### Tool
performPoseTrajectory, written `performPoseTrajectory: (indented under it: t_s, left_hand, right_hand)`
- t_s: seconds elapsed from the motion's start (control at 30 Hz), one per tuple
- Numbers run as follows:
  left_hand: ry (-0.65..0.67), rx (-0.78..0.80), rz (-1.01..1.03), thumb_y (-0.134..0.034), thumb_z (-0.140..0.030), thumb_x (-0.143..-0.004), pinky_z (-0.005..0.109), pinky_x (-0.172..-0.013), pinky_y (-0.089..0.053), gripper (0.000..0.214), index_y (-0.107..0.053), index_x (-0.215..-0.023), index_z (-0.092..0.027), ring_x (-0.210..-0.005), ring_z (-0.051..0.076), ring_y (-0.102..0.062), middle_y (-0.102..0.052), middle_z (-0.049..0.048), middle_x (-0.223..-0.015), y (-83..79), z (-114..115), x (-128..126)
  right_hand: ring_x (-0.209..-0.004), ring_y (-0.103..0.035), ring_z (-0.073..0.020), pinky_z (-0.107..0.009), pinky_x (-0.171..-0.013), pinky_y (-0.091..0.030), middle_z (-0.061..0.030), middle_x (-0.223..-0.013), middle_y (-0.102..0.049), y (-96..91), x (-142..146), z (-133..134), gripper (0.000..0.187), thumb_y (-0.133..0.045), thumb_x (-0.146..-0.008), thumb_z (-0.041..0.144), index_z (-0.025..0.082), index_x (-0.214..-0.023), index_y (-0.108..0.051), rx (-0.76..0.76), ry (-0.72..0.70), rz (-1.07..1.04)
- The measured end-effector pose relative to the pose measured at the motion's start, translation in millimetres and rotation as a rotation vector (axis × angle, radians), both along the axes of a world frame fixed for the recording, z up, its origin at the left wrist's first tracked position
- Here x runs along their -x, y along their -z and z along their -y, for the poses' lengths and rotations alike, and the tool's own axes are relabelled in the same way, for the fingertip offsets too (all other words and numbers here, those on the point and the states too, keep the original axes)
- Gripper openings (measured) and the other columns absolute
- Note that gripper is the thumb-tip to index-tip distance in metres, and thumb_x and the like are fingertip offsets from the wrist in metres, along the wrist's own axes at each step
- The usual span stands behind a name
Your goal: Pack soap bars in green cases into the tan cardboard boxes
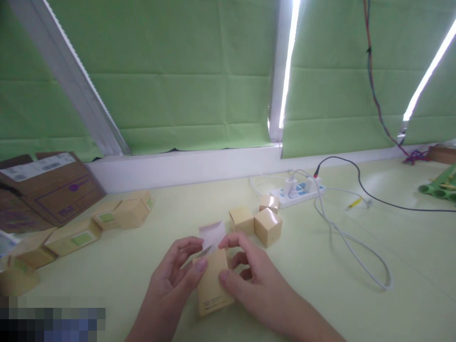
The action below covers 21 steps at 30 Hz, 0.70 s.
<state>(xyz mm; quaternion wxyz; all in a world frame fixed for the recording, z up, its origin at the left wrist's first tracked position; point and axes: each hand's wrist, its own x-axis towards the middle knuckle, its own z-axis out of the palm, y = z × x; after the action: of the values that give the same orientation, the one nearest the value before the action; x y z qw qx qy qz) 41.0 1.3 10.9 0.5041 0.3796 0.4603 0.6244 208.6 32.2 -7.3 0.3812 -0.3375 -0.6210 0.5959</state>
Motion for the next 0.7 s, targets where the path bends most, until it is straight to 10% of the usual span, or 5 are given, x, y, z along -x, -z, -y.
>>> performPoseTrajectory:
  t_s: [0.17,0.37,0.7]
  left_hand:
    - [-0.030,0.031,0.054,-0.076,-0.044,-0.080,0.030,-0.070,-0.055,0.064,-0.040,-0.131,-0.028,-0.080,0.021,-0.073,-0.073,0.0057,-0.102,-2.0,-2.3,3.6]
    - [0.117,0.036,-0.025,-0.063,-0.048,-0.090,0.028,-0.071,-0.053,0.030,-0.065,-0.089,-0.018,-0.078,0.017,-0.064,-0.070,0.0036,-0.086,-0.4,-0.9,9.1]
    - [0.123,-0.020,-0.134,-0.063,-0.043,-0.090,0.027,-0.068,-0.054,0.025,-0.068,-0.093,-0.019,-0.073,0.016,-0.063,-0.069,0.0000,-0.078,2.3,-0.6,11.9]
  right_hand:
    - [-0.084,-0.060,-0.0190,-0.030,-0.072,-0.051,-0.0041,-0.101,-0.061,-3.6,-0.8,1.7,0.034,-0.066,-0.088,0.030,0.027,-0.120,-0.054,-0.054,-0.006,0.075]
    - [-0.092,-0.061,-0.0228,-0.035,-0.078,-0.051,-0.0056,-0.104,-0.062,-2.2,-1.6,0.5,0.039,-0.066,-0.088,0.032,0.027,-0.125,-0.056,-0.110,0.036,0.136]
    - [-0.097,-0.060,-0.0217,-0.033,-0.078,-0.051,-0.0044,-0.110,-0.063,3.6,-3.3,0.4,0.036,-0.064,-0.092,0.034,0.031,-0.127,-0.055,-0.219,0.047,0.093]
